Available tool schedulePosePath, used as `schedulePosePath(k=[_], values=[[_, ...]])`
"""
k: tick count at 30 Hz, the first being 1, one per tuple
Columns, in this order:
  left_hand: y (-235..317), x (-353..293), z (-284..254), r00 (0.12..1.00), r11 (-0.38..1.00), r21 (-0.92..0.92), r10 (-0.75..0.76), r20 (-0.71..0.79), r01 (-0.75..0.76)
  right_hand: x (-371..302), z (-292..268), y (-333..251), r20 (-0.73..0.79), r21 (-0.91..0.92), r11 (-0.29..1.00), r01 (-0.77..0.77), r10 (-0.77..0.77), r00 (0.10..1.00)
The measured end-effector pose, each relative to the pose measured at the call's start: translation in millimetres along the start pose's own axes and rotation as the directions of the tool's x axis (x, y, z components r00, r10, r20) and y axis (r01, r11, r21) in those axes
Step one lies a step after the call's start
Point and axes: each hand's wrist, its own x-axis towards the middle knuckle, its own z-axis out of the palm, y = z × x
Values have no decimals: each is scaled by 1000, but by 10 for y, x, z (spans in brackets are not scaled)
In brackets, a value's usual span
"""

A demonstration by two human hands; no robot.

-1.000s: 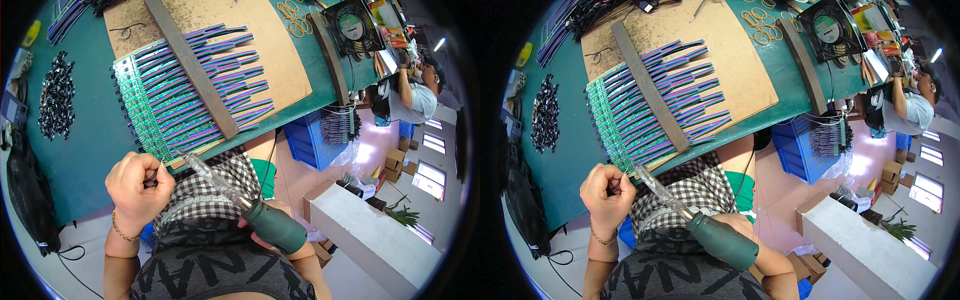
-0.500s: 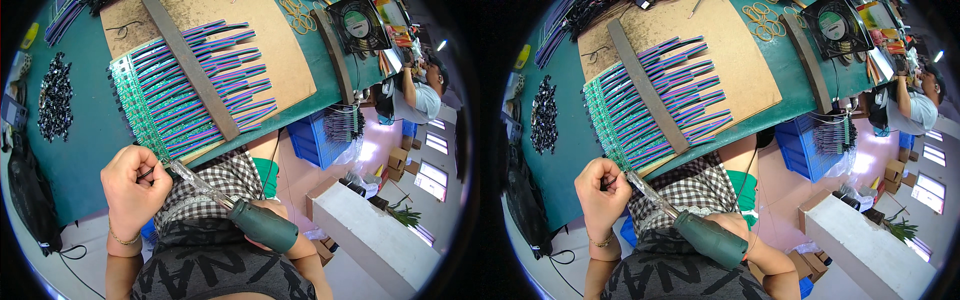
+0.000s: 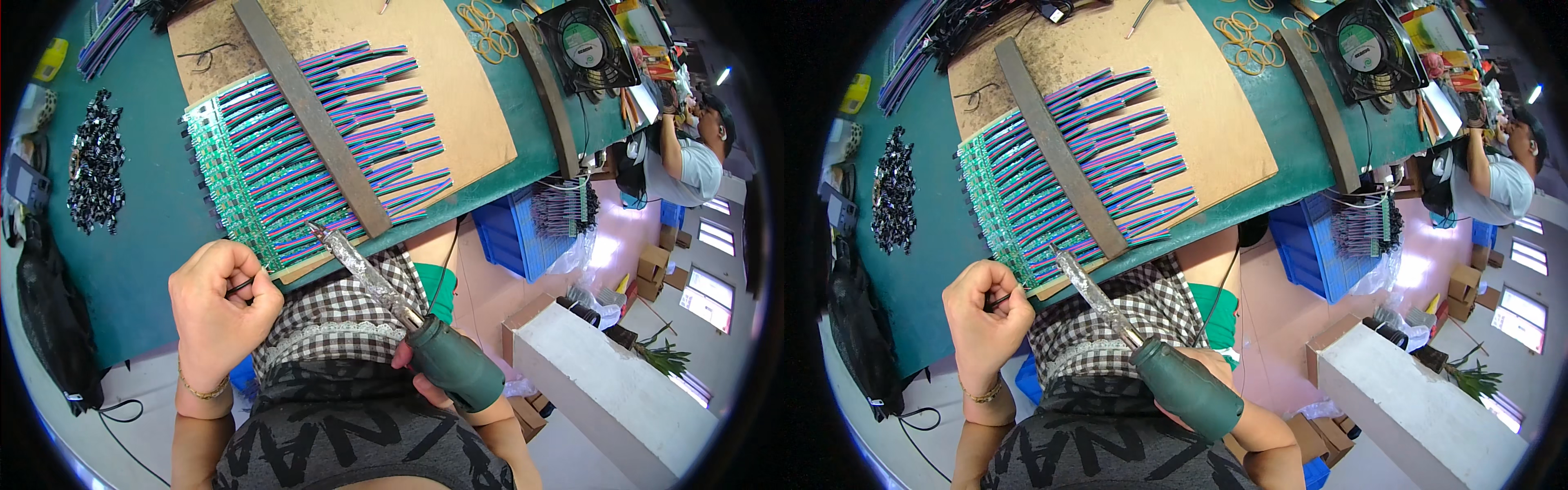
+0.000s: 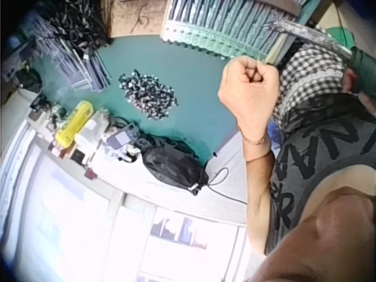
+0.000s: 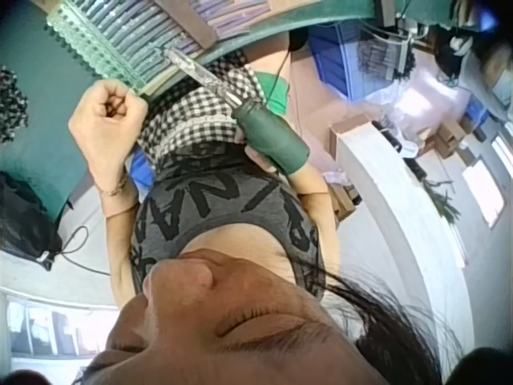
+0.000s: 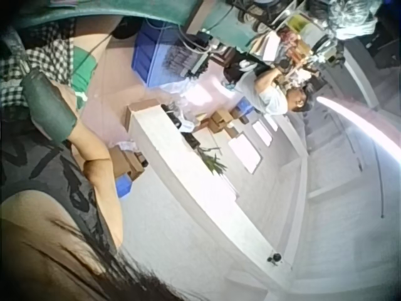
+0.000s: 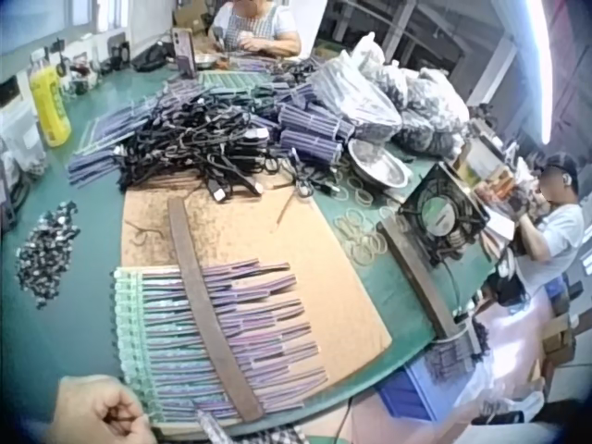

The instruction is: The person places small electronic components onto circuit boards and solders them in place using a handheld soldering tool.

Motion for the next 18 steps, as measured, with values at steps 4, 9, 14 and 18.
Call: schedulePosePath(k=[4,9,14,18], values=[[5,-12,-36,1000,1000,-3,-23,13,23,21,-29,67,79,-26,997,78,-76,994],[-2,-9,-140,988,992,48,109,106,-114,-45,-28,247,68,-87,984,158,-153,986],[-85,54,-450,725,649,324,595,346,-688,-90,19,290,46,-52,992,116,-113,992],[-82,137,-487,570,434,373,675,469,-820,-3,-50,269,121,-86,976,202,-192,974]])
